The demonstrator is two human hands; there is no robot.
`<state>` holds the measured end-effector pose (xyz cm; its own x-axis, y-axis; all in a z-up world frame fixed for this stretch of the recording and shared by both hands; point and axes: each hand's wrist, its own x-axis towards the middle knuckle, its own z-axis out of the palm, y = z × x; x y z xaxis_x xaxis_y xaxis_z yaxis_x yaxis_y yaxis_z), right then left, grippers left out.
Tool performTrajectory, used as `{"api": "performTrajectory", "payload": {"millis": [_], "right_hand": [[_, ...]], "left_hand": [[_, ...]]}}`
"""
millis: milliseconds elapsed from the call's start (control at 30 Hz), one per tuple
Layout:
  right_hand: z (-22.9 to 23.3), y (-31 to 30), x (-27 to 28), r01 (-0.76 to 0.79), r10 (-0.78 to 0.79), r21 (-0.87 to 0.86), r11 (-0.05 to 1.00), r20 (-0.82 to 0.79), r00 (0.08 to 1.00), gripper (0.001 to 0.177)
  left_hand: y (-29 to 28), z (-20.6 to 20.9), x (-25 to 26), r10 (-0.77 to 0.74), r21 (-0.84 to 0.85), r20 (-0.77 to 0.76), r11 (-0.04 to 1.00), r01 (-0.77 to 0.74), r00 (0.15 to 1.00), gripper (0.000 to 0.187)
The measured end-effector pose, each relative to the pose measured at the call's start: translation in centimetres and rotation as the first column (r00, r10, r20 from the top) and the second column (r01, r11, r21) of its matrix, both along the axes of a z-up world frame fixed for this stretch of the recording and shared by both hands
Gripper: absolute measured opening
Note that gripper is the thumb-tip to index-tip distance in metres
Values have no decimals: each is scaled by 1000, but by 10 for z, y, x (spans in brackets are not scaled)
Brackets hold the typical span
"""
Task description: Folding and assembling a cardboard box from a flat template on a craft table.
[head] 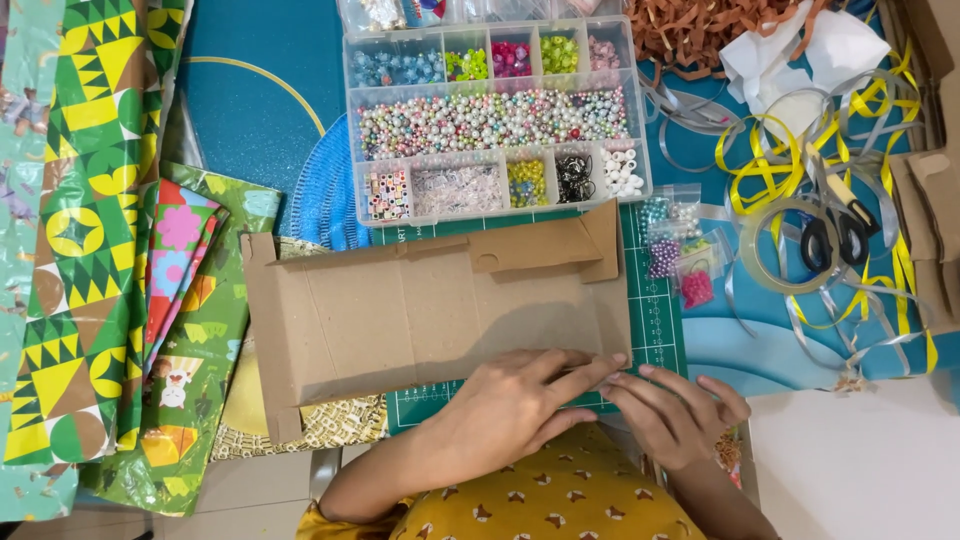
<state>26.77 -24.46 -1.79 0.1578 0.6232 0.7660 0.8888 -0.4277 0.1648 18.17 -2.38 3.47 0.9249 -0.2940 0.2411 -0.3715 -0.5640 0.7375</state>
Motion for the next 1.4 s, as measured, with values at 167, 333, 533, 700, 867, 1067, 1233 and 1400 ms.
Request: {"api": "performTrajectory", "payload": {"millis": [167, 333, 533, 700, 867, 1067, 1233, 1400], "right_hand": [[1, -2, 2, -43, 38, -29, 999, -164, 986, 3], [-6, -9, 12, -196, 184, 30, 980, -505, 843, 29], [-1, 3, 13, -7, -16, -77, 997, -303, 953, 42], [3, 7, 12, -39, 24, -42, 998, -310, 950, 33], [-9, 14, 12, -14, 32, 54, 998, -335, 942, 24], [-11, 11, 8, 80, -70, 30, 996, -250, 966, 30], [-17, 11, 14, 52, -40, 56, 997, -199, 979, 26], [-13, 18, 2, 66, -62, 30, 997, -134, 989, 28]], "left_hand": [[-5, -9, -1, 132, 17, 92, 991, -134, 987, 40], [-9, -15, 0, 172, 29, 73, 984, -174, 982, 46], [-11, -15, 0, 183, 52, 97, 981, -189, 978, 40], [-11, -16, -1, 201, 80, 149, 974, -214, 968, 31], [-6, -18, -5, 195, 120, 172, 969, -217, 966, 25], [10, -28, -26, 278, 136, 196, 942, -306, 940, 12], [34, -26, -55, 451, 105, 237, 868, -485, 860, 35], [59, -29, -90, 640, 227, 208, 704, -673, 740, 46]]}}
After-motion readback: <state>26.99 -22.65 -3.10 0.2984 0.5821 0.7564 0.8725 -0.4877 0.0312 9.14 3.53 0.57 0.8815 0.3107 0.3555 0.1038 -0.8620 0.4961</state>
